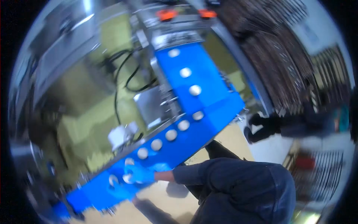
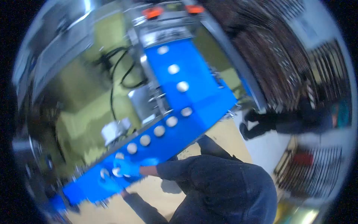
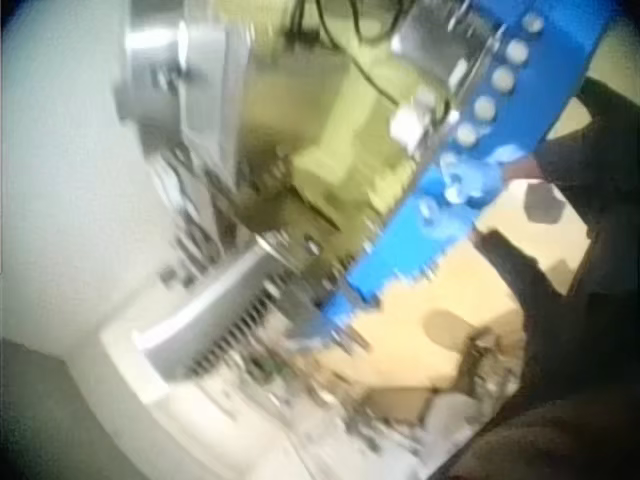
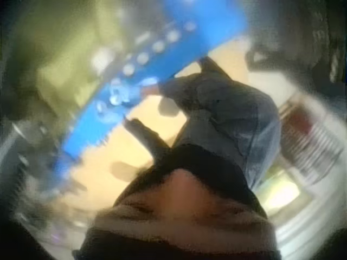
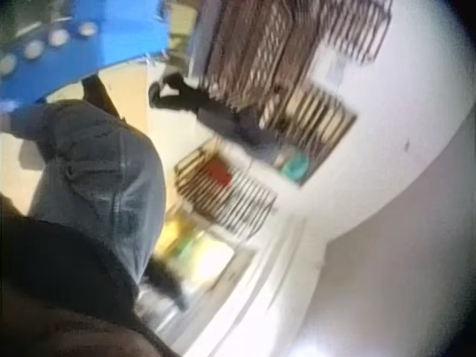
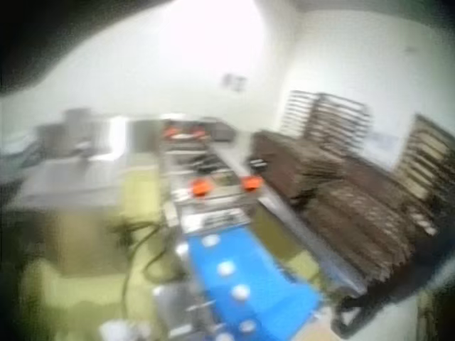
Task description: The person picks up small, round dough balls from a blue conveyor belt and places them into the circular indentations of a metal baking tray. The person repeats this process, filling the tray with dough balls.
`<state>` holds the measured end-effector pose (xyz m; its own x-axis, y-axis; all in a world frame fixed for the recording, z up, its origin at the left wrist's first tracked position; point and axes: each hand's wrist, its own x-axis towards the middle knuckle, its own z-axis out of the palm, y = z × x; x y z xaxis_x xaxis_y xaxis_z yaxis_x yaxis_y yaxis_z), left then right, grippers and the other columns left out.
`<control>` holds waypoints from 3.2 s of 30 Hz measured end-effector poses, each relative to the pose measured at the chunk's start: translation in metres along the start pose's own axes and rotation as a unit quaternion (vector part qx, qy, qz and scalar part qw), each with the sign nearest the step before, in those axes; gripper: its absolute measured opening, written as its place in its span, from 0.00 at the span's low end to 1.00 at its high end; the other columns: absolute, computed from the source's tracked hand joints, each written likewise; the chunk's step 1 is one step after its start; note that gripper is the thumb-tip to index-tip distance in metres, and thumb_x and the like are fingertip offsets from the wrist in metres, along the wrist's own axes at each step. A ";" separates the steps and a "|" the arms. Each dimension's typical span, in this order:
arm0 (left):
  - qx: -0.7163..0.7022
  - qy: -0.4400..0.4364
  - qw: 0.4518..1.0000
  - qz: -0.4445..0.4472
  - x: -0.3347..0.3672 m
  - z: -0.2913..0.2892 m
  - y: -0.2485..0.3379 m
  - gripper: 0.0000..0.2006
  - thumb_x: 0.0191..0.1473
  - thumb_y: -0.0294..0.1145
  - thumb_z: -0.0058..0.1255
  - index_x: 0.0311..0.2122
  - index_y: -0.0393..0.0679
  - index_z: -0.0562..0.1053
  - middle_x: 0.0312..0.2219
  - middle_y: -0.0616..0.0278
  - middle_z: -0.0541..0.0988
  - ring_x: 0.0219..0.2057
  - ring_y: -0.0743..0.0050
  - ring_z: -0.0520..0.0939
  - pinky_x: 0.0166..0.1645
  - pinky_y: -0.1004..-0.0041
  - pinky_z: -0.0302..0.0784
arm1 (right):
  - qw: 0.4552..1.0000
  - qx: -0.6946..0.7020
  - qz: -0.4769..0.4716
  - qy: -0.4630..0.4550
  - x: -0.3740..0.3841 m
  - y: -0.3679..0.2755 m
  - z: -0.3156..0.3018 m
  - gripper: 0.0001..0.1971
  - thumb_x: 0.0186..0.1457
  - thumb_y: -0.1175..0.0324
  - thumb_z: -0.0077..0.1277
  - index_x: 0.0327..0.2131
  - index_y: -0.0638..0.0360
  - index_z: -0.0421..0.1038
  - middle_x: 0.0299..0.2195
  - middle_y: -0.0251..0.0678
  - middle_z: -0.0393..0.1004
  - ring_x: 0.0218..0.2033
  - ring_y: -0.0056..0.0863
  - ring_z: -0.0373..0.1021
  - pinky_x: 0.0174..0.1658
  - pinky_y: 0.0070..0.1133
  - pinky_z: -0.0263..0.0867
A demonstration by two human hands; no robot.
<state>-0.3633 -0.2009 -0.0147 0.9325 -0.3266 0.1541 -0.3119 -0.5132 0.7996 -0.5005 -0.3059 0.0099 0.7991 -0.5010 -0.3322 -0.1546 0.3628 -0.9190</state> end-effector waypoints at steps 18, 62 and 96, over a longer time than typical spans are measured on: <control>-0.231 -0.809 0.425 0.334 -0.424 0.273 0.704 0.21 0.49 0.24 0.58 0.50 0.37 0.71 0.41 0.58 0.78 0.40 0.75 0.78 0.44 0.76 0.74 | 0.649 -0.070 -0.073 0.754 -0.698 -0.199 -0.462 0.24 0.49 0.72 0.59 0.51 0.63 0.67 0.40 0.36 0.74 0.41 0.22 0.70 0.47 0.20 0.66; 0.269 -0.052 0.959 -0.073 0.099 -0.056 -0.127 0.24 0.54 0.45 0.47 0.44 0.31 0.72 0.39 0.34 0.76 0.41 0.34 0.75 0.48 0.51 0.67 | 0.826 -0.497 -0.252 0.087 0.014 -0.012 -0.006 0.24 0.53 0.60 0.50 0.50 0.67 0.65 0.52 0.54 0.65 0.56 0.48 0.60 0.60 0.44 0.51; -0.309 -0.173 0.917 -0.186 -0.070 0.010 0.085 0.19 0.62 0.38 0.40 0.50 0.33 0.70 0.47 0.55 0.74 0.47 0.66 0.74 0.52 0.68 0.71 | 0.971 0.180 0.015 0.153 -0.202 -0.045 -0.164 0.22 0.57 0.62 0.54 0.51 0.63 0.65 0.40 0.35 0.69 0.40 0.22 0.66 0.45 0.22 0.64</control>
<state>-0.4564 -0.2296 0.0363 0.8067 -0.5074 -0.3029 0.2772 -0.1279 0.9523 -0.7502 -0.3494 0.0836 0.5788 -0.6763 -0.4556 0.0831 0.6047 -0.7921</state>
